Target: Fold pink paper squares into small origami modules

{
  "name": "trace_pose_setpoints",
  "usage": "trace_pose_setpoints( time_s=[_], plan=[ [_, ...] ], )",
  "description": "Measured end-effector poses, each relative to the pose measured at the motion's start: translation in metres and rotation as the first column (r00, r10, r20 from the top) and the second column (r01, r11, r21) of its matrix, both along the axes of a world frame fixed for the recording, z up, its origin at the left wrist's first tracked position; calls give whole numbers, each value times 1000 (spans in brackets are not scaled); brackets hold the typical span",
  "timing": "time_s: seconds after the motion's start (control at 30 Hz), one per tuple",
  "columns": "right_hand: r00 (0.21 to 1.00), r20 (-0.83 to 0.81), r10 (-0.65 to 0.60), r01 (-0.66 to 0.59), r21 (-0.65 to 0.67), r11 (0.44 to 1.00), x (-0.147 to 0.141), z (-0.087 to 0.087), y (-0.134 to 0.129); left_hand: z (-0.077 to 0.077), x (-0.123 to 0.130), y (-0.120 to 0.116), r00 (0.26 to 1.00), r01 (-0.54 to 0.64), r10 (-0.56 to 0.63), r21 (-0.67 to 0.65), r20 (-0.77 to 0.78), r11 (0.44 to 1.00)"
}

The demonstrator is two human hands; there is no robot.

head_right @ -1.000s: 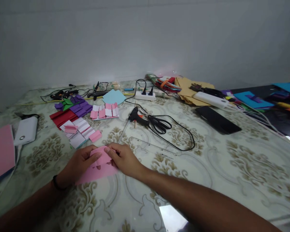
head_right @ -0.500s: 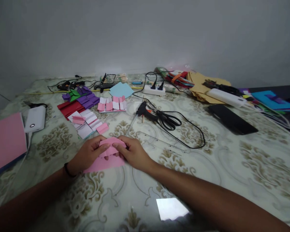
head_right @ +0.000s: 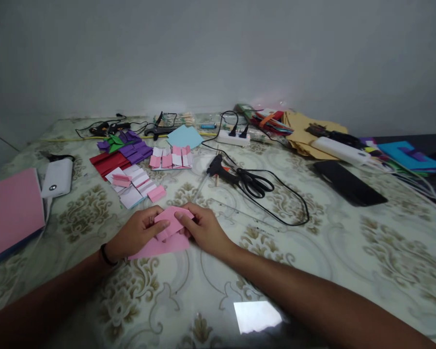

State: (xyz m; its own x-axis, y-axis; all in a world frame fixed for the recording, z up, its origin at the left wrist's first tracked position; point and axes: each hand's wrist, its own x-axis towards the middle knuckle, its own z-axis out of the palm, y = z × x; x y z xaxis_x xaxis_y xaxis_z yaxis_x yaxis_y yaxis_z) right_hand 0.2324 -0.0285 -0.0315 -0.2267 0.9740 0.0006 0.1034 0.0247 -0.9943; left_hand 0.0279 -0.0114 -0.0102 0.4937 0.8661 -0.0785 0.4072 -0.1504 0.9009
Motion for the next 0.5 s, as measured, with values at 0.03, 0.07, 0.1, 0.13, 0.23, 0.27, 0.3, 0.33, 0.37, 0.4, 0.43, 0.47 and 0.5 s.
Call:
trace_pose_setpoints(
  time_s=[0.03,0.07,0.1,0.13,0.23,0.27,0.3,0.33,0.37,0.4,0.43,0.47,0.5],
  plan=[
    [1000,7,2,-2,5,1000,0,0,0,0,0,0,1000,6,-6,12,-13,1000],
    [1000,19,14,-14,15,1000,0,1,0,0,0,0,1000,9,-9,28,-24,1000],
    [999,38,36,-37,29,999,0,2,0,-1,0,0,999,11,-9,45,-33,999],
    [996,61,62,-65,44,997,0,3,0,-1,0,0,999,13,-11,61,-40,998],
    [985,118,124,-133,79,988,-1,6,0,-1,0,-1,998,11,-5,99,-62,995],
    [984,126,126,-137,83,987,-2,7,0,-1,0,-2,998,10,-3,107,-69,994],
    [984,129,121,-133,85,987,-2,7,0,-1,0,-2,997,9,-1,110,-73,994],
    [985,128,112,-123,89,988,-2,7,0,-1,-1,-2,997,4,4,111,-73,994],
    [987,127,99,-111,92,990,-3,6,0,-1,-1,-2,997,1,7,110,-71,994],
    [988,127,84,-96,95,991,-3,6,0,-1,-1,-2,997,-1,8,106,-72,994],
    [990,125,67,-79,96,992,-3,5,1,-1,-1,-1,997,-3,10,102,-74,995],
    [991,121,49,-61,97,993,-2,3,1,-1,-1,-1,997,0,8,98,-82,995],
    [993,117,32,-43,97,994,-2,2,1,-1,-1,-1,996,4,4,94,-92,996]
  ],
)
